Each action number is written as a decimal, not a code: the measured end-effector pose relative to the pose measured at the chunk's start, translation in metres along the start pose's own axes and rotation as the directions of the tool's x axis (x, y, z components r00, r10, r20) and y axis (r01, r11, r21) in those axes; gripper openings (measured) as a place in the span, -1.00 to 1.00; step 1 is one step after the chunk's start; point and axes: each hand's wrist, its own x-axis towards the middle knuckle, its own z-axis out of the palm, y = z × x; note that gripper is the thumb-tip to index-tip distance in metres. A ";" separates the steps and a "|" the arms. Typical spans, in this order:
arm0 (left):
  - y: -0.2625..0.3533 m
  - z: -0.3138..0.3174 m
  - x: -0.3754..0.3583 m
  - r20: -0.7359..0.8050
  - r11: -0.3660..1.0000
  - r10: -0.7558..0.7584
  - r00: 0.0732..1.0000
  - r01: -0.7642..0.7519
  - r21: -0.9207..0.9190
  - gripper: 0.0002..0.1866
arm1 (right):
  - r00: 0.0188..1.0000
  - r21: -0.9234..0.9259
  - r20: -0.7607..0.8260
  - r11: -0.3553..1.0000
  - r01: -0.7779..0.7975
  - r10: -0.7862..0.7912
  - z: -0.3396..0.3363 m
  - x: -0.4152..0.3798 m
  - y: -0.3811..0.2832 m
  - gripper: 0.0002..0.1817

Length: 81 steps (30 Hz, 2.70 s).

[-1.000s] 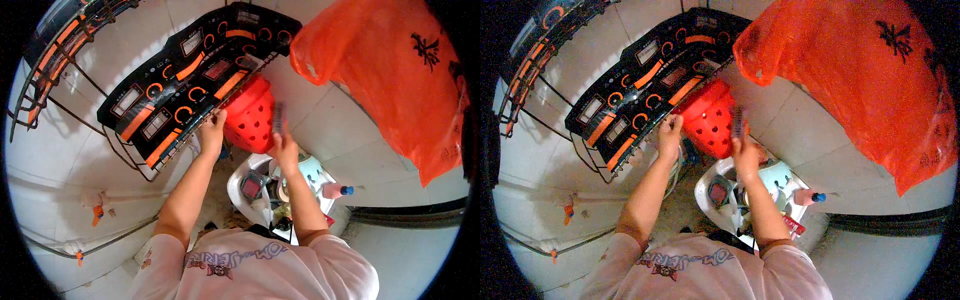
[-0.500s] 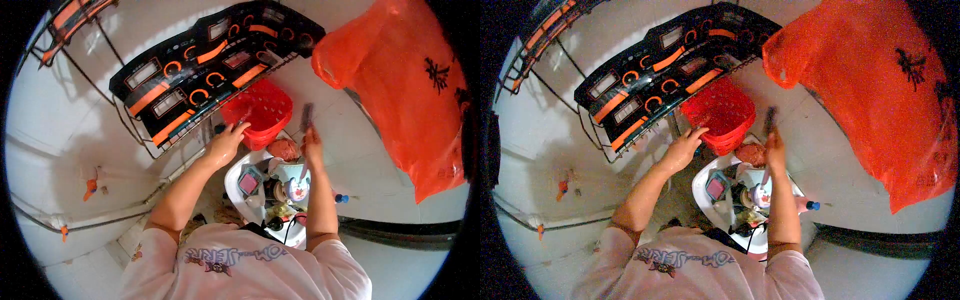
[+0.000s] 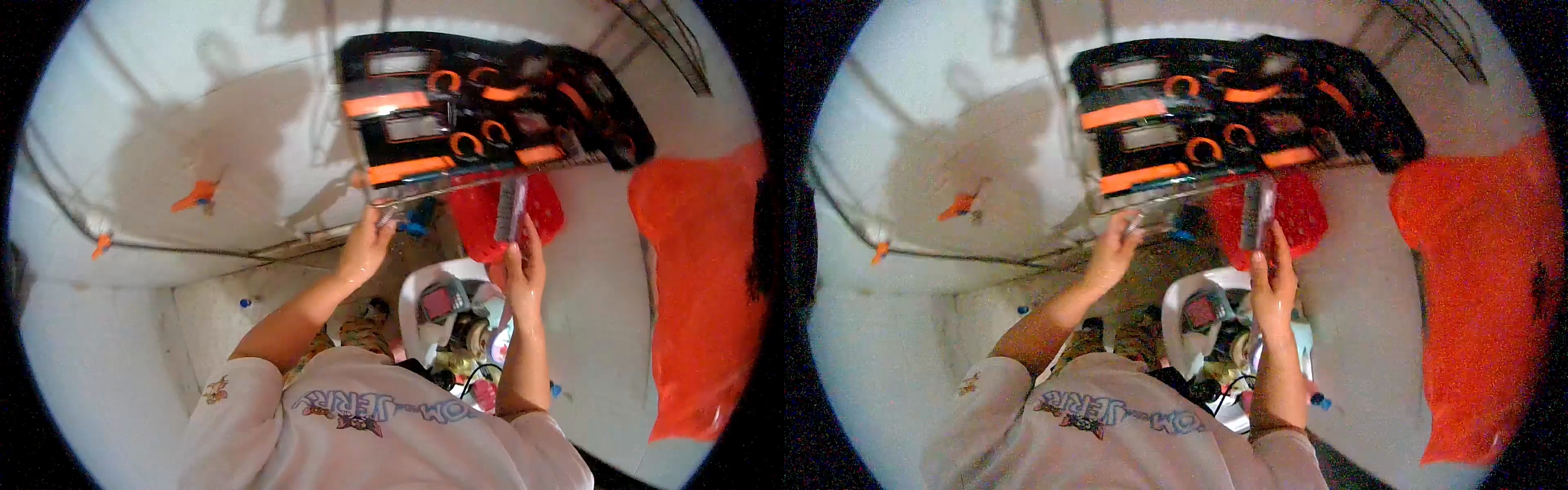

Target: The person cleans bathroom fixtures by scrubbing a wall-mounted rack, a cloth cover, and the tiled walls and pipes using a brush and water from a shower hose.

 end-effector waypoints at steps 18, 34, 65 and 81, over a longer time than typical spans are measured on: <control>-0.053 -0.293 -0.210 -0.342 0.980 -0.110 0.933 0.160 0.122 -0.71 | 0.866 -0.049 0.498 0.995 0.084 -0.049 0.143 -0.104 -0.036 -0.43; -0.066 -0.629 -0.477 -0.767 0.821 0.165 0.620 0.344 0.455 -0.74 | 0.546 -0.088 0.832 0.948 0.305 -0.098 0.384 -0.298 -0.145 -0.36; 0.062 -1.087 -0.434 -0.404 0.512 0.490 0.772 0.121 0.851 -0.74 | 0.462 -0.224 0.361 0.406 0.886 -0.810 0.669 -0.395 -0.491 -0.63; 0.023 -1.169 -0.456 -0.488 0.684 0.524 0.698 -0.004 0.730 -0.76 | 0.437 -0.445 0.894 -0.292 0.847 -0.097 0.875 -0.429 -0.651 -0.76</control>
